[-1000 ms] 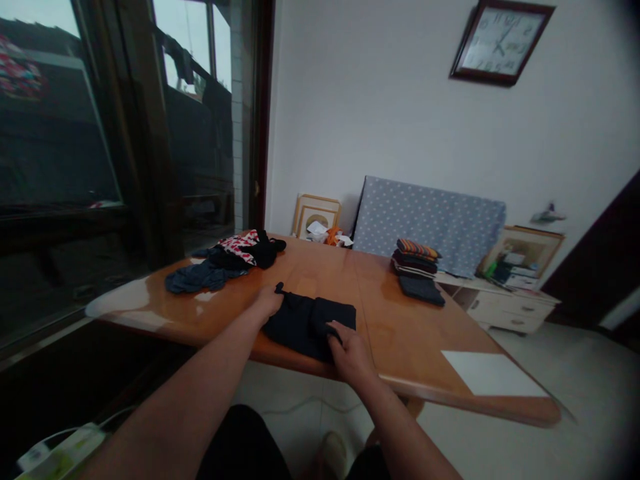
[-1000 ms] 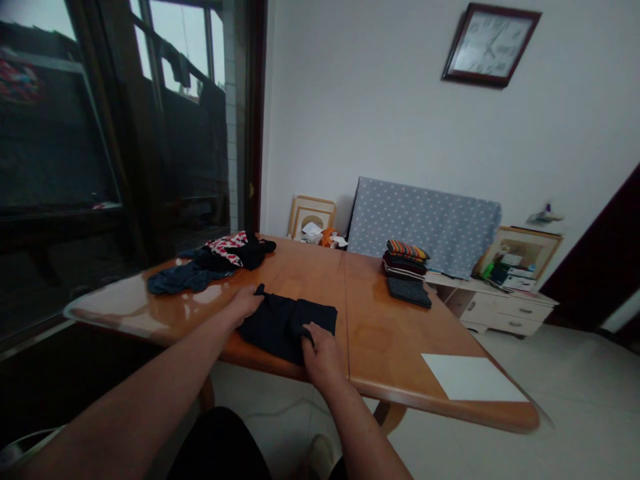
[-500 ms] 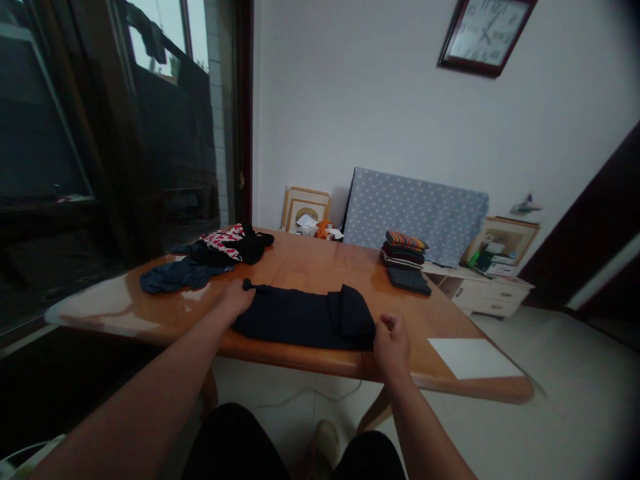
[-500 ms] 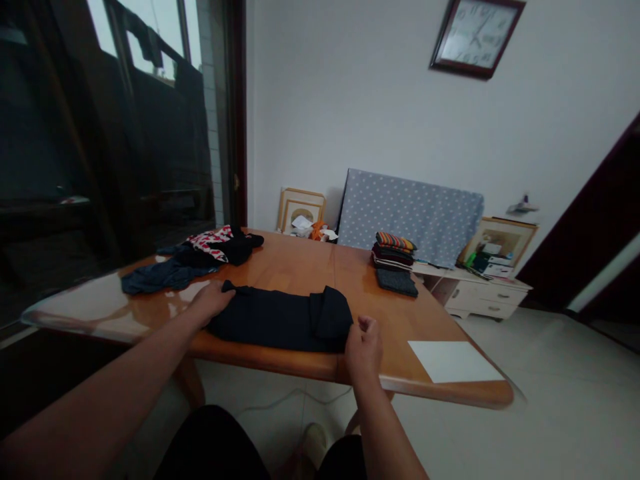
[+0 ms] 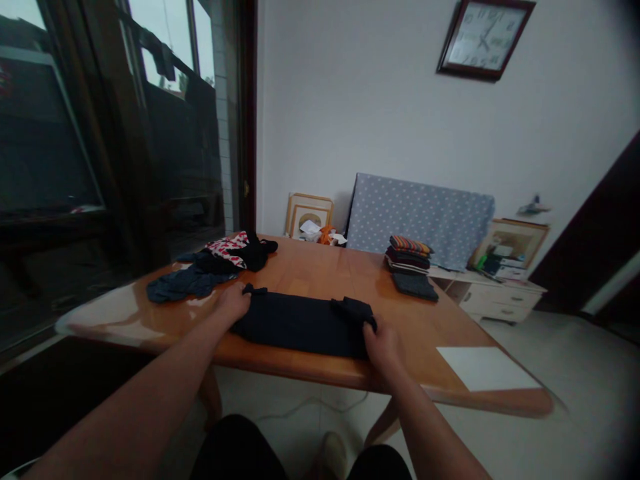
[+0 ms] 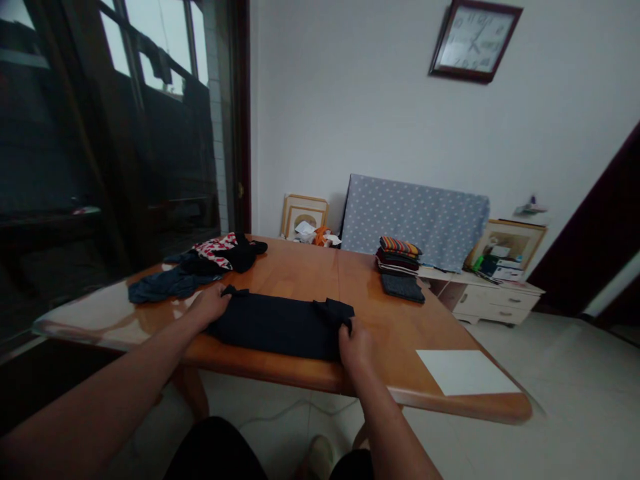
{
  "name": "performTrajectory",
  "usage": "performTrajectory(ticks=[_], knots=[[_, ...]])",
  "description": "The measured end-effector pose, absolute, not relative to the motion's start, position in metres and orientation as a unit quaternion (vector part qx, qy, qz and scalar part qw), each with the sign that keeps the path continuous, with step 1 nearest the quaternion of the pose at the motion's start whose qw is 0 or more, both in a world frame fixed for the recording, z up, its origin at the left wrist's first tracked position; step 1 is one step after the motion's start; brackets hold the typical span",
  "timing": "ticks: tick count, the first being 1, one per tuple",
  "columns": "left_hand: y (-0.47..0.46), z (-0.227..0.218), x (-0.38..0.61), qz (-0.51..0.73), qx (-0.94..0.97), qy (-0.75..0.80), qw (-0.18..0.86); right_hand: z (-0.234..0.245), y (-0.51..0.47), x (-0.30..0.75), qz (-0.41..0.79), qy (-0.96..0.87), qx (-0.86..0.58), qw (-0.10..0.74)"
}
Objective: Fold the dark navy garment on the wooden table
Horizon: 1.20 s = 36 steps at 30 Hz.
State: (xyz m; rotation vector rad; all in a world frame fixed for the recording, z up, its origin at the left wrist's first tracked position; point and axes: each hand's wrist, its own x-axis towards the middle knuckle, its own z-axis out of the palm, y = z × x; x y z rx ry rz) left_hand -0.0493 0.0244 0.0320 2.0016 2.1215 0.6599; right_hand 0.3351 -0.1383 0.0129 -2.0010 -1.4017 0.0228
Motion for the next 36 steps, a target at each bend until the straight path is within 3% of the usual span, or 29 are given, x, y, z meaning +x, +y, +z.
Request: performTrajectory(ticks=[3,6,12,17,25,36], knots=[[0.028,0.029,-0.051,0.214,0.676,0.702,0.07,0.008,-0.14,0.373,-0.001,-0.425,-0.79,0.442],[0.031,0.028,-0.05,0.216,0.679,0.698,0.07,-0.004,-0.154,0.413,-0.013,-0.331,-0.816,0.473],[0.038,0.025,-0.052,0.223,0.656,0.713,0.11,-0.003,-0.179,0.449,-0.044,-0.327,-0.842,0.426],[0.051,0.024,-0.05,0.191,0.634,0.734,0.152,0.018,-0.165,0.428,-0.084,-0.441,-0.802,0.395],[0.046,0.027,-0.054,0.189,0.677,0.709,0.044,-0.015,-0.14,0.406,-0.012,-0.614,-0.757,0.222],[0.047,0.027,-0.069,0.164,0.628,0.757,0.07,-0.024,-0.134,0.434,0.021,-0.609,-0.76,0.228]])
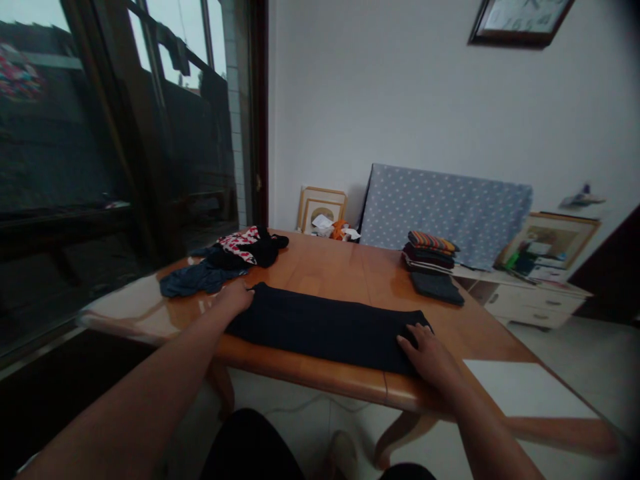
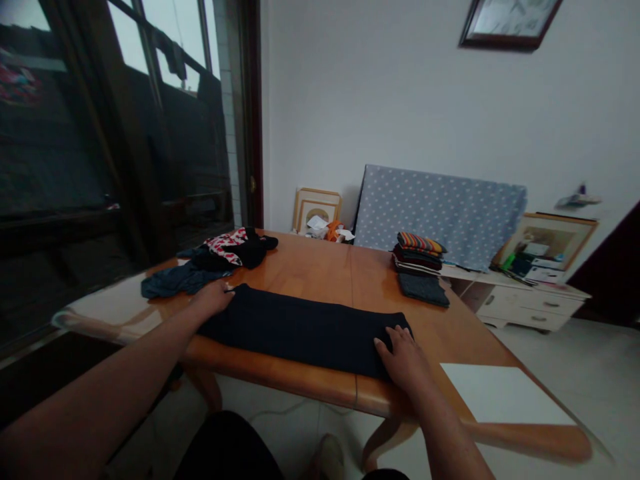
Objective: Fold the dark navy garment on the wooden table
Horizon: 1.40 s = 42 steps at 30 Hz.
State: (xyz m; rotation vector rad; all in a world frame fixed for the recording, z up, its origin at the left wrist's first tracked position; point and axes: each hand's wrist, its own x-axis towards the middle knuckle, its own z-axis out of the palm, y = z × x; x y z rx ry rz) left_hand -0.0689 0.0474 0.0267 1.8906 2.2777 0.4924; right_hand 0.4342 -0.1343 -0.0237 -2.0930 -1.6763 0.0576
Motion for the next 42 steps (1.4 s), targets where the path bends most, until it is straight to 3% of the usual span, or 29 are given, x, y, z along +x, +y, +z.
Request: performTrajectory(ticks=[7,11,16,21,27,33,37,42], knots=[[0.018,0.043,-0.028,0.185,0.71,0.675,-0.079,-0.018,-0.136,0.428,-0.043,-0.585,-0.786,0.194],[0.009,0.032,0.003,0.167,0.797,0.58,-0.023,-0.011,-0.129,0.416,-0.059,-0.607,-0.77,0.189],[0.007,0.003,-0.007,0.102,0.799,0.589,0.061,-0.011,-0.137,0.412,-0.008,-0.615,-0.776,0.136],[0.006,-0.007,-0.03,0.083,0.785,0.613,0.041,-0.006,-0.146,0.411,0.003,-0.603,-0.792,0.095],[-0.012,0.013,-0.016,0.056,0.768,0.637,0.033,-0.001,-0.147,0.409,-0.002,-0.61,-0.788,0.089],[-0.059,0.024,0.022,0.184,0.791,0.58,-0.065,0.007,-0.155,0.394,-0.095,-0.603,-0.78,0.138],[-0.072,0.015,0.032,0.095,0.825,0.555,0.049,-0.001,-0.164,0.384,-0.071,-0.656,-0.743,0.109],[-0.076,0.011,0.03,0.123,0.818,0.561,0.028,-0.009,-0.172,0.384,-0.078,-0.663,-0.737,0.107]])
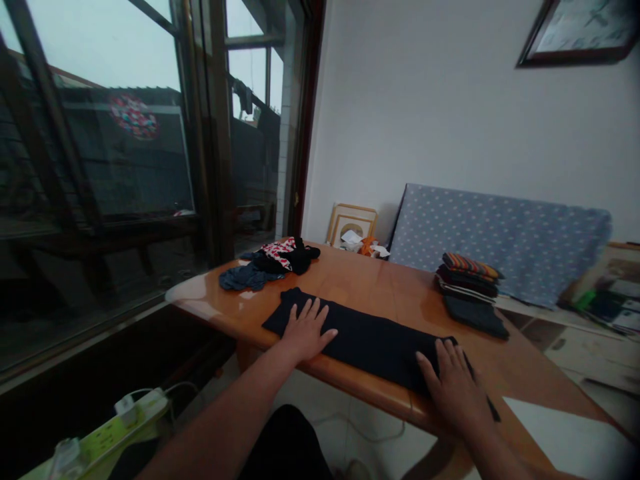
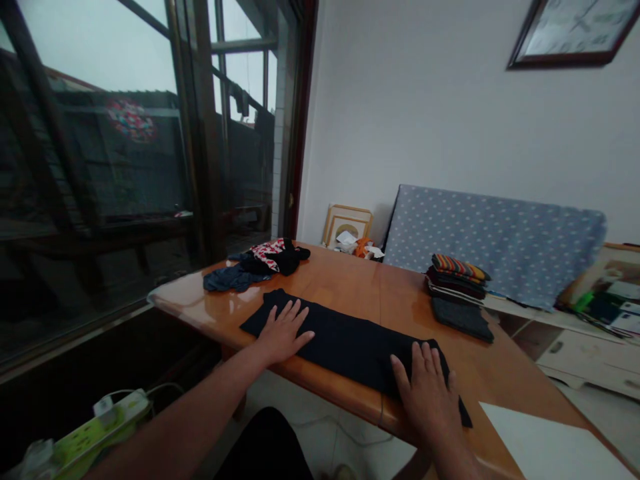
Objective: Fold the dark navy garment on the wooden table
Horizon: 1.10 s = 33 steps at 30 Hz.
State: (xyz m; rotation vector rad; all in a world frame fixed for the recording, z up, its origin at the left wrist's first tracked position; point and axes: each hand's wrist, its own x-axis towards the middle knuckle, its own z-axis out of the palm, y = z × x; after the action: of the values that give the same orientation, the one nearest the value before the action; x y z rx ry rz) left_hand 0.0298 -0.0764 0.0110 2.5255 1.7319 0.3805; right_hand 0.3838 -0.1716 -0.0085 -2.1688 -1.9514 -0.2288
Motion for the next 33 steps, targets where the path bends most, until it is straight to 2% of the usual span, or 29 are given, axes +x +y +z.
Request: performTrajectory(ticks=[3,11,15,19,29,33], knots=[[-0.085,0.011,0.03,0.11,0.82,0.561,0.037,-0.011,-0.178,0.38,-0.081,-0.67,-0.728,0.121],[-0.112,0.002,0.04,0.155,0.83,0.535,-0.02,-0.032,-0.211,0.342,-0.128,-0.671,-0.701,0.204],[-0.108,-0.005,0.041,0.172,0.825,0.535,-0.052,-0.043,-0.228,0.325,-0.178,-0.658,-0.681,0.267],[-0.1,-0.007,0.041,0.16,0.832,0.528,-0.058,-0.042,-0.235,0.322,-0.183,-0.655,-0.674,0.288],[-0.1,-0.002,0.042,0.173,0.822,0.543,0.002,-0.04,-0.235,0.324,-0.15,-0.661,-0.668,0.307],[-0.091,0.003,0.031,0.189,0.816,0.542,0.067,-0.039,-0.233,0.329,-0.114,-0.668,-0.67,0.304]])
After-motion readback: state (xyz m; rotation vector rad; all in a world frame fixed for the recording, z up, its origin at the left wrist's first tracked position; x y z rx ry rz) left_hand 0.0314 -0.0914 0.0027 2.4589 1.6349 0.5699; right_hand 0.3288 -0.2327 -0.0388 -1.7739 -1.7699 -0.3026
